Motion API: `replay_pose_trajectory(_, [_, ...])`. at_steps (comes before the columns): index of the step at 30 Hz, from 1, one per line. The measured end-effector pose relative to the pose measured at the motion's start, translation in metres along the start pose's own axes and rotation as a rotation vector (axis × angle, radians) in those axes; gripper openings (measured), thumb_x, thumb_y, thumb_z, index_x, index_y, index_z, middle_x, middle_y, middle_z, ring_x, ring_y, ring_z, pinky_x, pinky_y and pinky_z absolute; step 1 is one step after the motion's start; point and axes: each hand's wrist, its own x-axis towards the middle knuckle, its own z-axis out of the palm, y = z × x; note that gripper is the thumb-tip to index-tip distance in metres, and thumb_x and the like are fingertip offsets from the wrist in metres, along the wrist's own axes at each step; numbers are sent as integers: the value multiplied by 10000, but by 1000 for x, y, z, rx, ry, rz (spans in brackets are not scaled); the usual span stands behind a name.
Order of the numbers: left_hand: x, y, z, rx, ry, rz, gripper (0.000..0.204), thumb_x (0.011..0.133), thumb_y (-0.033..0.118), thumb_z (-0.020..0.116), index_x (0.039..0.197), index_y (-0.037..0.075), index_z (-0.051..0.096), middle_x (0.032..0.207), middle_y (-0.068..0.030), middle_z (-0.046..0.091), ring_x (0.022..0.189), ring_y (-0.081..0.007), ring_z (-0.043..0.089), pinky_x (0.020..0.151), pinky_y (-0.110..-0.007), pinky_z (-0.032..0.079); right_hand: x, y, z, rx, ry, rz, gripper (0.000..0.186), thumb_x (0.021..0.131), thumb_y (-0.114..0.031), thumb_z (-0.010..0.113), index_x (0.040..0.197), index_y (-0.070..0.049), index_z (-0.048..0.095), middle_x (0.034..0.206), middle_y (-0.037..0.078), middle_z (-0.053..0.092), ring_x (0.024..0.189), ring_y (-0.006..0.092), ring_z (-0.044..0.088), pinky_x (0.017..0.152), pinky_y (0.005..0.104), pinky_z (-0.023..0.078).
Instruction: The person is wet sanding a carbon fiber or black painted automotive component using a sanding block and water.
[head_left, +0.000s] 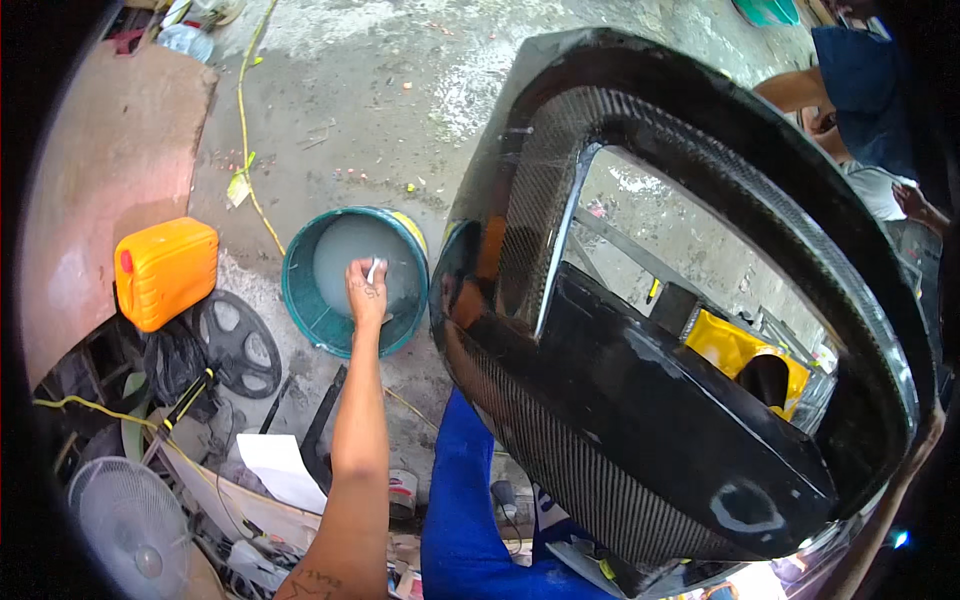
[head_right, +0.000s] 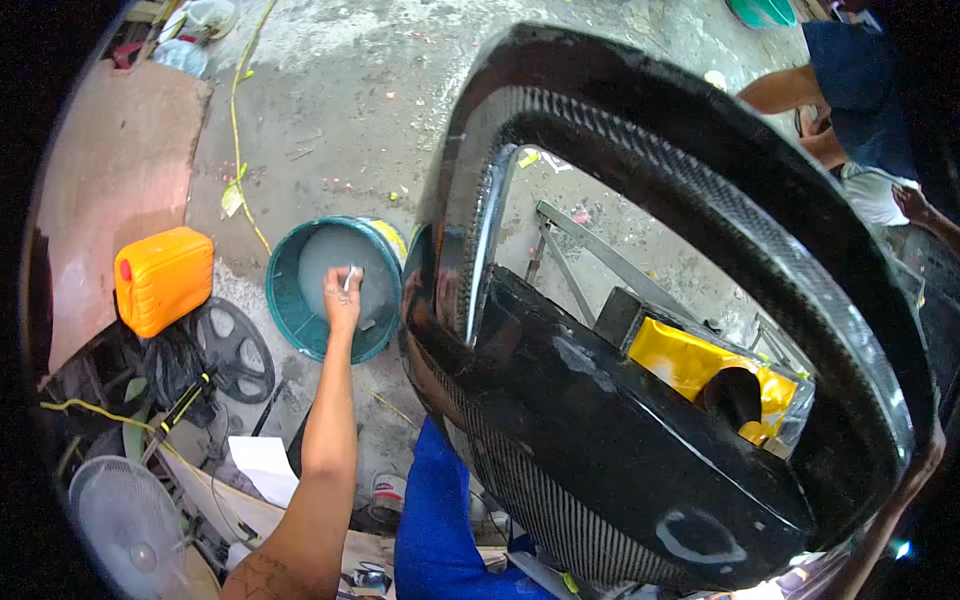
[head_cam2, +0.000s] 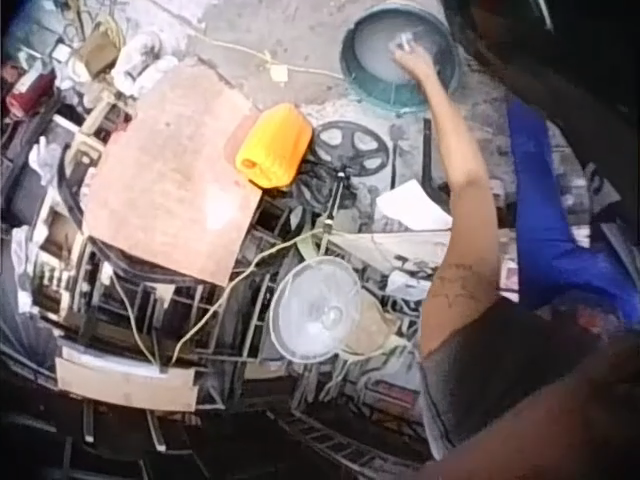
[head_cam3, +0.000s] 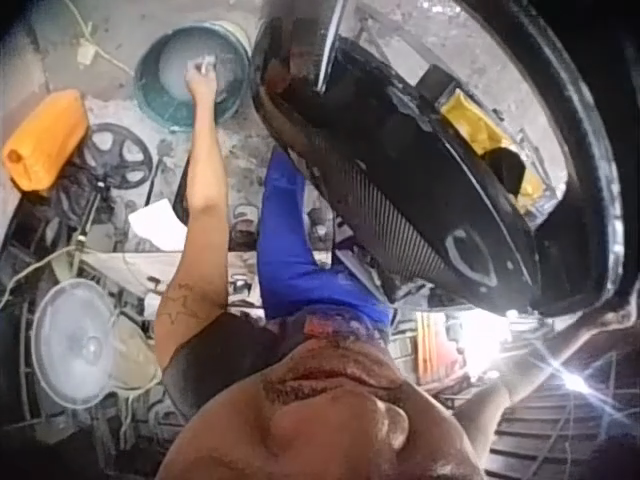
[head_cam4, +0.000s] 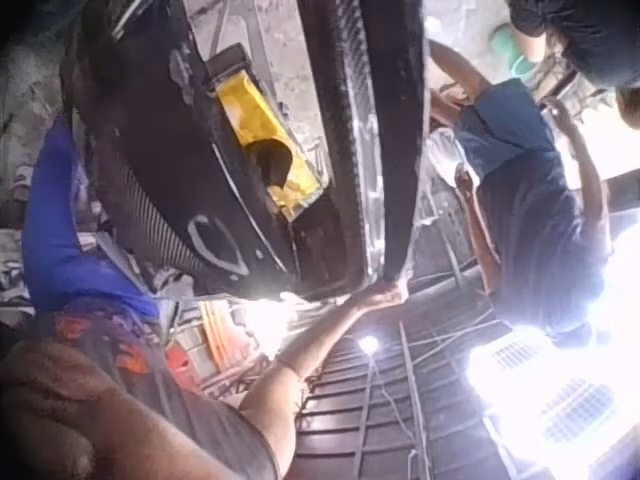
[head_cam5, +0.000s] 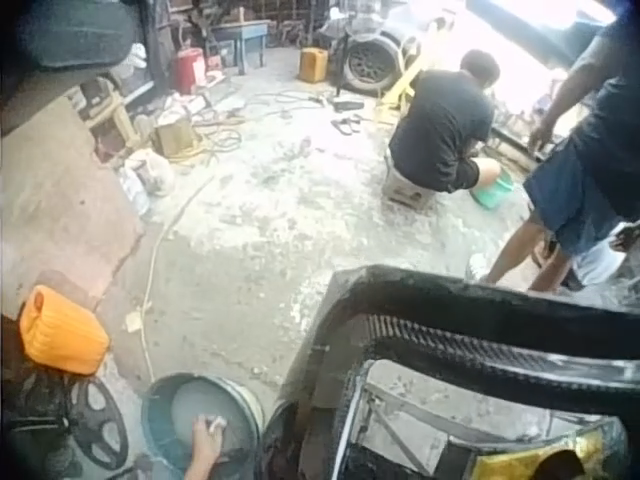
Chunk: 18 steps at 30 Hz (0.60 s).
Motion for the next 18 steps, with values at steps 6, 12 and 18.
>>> replay_pose_trajectory(6, [-61,310,-115,-501,208,536,399,859,149,828,1196,-1,678,1085,-138,650,1025,-280,646,905,-381,531,-31,78,-2,-125,-39,99,646,1075,-503,441,1227,76,686,1210,200,705,1149,298,647,1047,411,440])
replay_pose_trajectory(12, [-56,418,-95,-372,368,793,306,796,48,829,1021,-35,640,990,-173,587,909,-328,606,783,-396,512,-11,24,21,72,-140,22,648,1082,-492,437,1225,95,670,1229,217,695,1143,305,649,1038,410,442])
replay_pose_trajectory(18, [-58,414,-94,-198,394,804,246,820,-17,761,964,-35,562,972,-185,536,879,-358,561,770,-438,482,-20,0,38,1,-103,98,703,1081,-543,420,1301,90,633,1296,219,655,1184,322,613,1065,430,424])
